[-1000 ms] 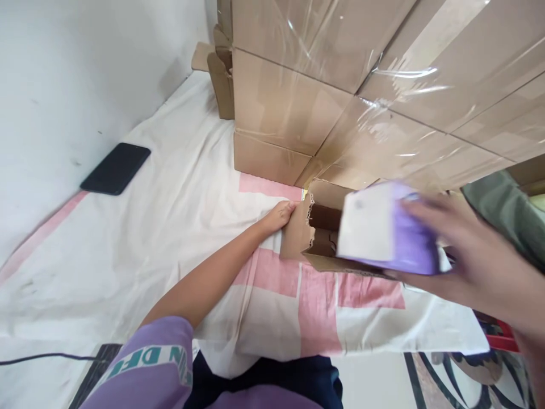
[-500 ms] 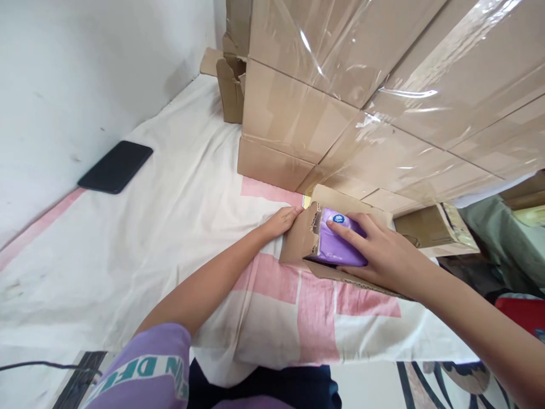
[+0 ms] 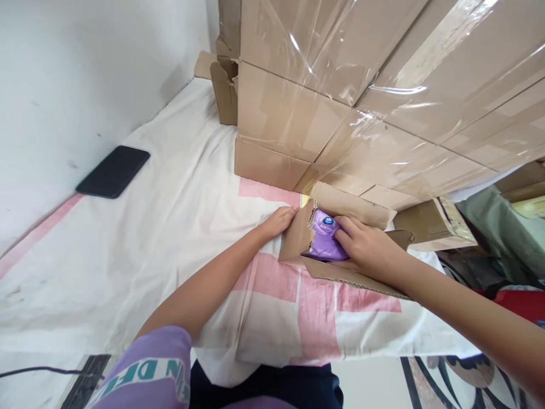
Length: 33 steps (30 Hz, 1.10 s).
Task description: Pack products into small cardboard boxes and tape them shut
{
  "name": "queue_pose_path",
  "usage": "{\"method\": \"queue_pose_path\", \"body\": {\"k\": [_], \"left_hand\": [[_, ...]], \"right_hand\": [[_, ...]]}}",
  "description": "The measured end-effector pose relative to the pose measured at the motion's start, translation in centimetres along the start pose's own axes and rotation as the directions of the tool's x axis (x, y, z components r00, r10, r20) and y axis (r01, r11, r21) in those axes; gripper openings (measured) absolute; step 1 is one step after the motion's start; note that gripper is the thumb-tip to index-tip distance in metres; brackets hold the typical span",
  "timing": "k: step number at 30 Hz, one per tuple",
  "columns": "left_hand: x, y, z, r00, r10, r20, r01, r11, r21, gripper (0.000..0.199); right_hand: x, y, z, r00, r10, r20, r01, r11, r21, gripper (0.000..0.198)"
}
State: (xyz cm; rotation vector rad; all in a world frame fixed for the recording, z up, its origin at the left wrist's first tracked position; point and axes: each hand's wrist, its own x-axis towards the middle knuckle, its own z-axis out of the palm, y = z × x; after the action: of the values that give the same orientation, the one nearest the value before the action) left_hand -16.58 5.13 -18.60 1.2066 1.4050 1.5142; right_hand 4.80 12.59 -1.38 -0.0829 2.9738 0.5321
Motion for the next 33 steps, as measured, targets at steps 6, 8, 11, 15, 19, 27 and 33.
{"method": "queue_pose_path", "body": {"k": [6,8,11,15,19,27,33], "left_hand": [[-0.09,0.17,-0.09,0.999,-0.040,0.027,0.039,0.999,0.026,0.060],[-0.12,0.16,-0.10,0.998,-0.046,0.038,0.045,0.999,0.028,0.060],[-0.06,0.04,-0.07,0.998,-0.053,0.047,0.051,0.998,0.026,0.062],[0.08,-0.10,-0.03,0.997,-0.058,0.051,0.057,0.998,0.026,0.065],[0.09,0.00,-0.03,0.997,-0.066,0.051,0.064,0.997,0.030,0.066],[-0.16,0.48,-0.08,0.996,-0.075,0.052,0.074,0.997,0.032,0.068],[-0.24,0.81,-0.05,0.995,-0.085,0.046,0.084,0.996,0.030,0.066]], "right_hand": [[0.65,-0.14,0.25,0.993,-0.045,0.111,0.045,0.999,-0.001,0.050],[0.64,-0.17,0.24,0.995,-0.023,0.102,0.020,0.999,0.031,0.053],[0.40,-0.21,0.33,0.998,-0.001,0.071,-0.008,0.993,0.120,0.052],[0.08,-0.23,0.59,0.997,0.018,0.072,-0.038,0.959,0.282,0.041],[0.05,-0.24,0.81,0.994,0.058,0.092,-0.088,0.929,0.359,0.032],[-0.07,-0.50,0.95,0.989,0.113,0.094,-0.143,0.894,0.426,0.031],[-0.22,-0.58,0.88,0.990,0.114,0.081,-0.139,0.880,0.454,0.041]]}}
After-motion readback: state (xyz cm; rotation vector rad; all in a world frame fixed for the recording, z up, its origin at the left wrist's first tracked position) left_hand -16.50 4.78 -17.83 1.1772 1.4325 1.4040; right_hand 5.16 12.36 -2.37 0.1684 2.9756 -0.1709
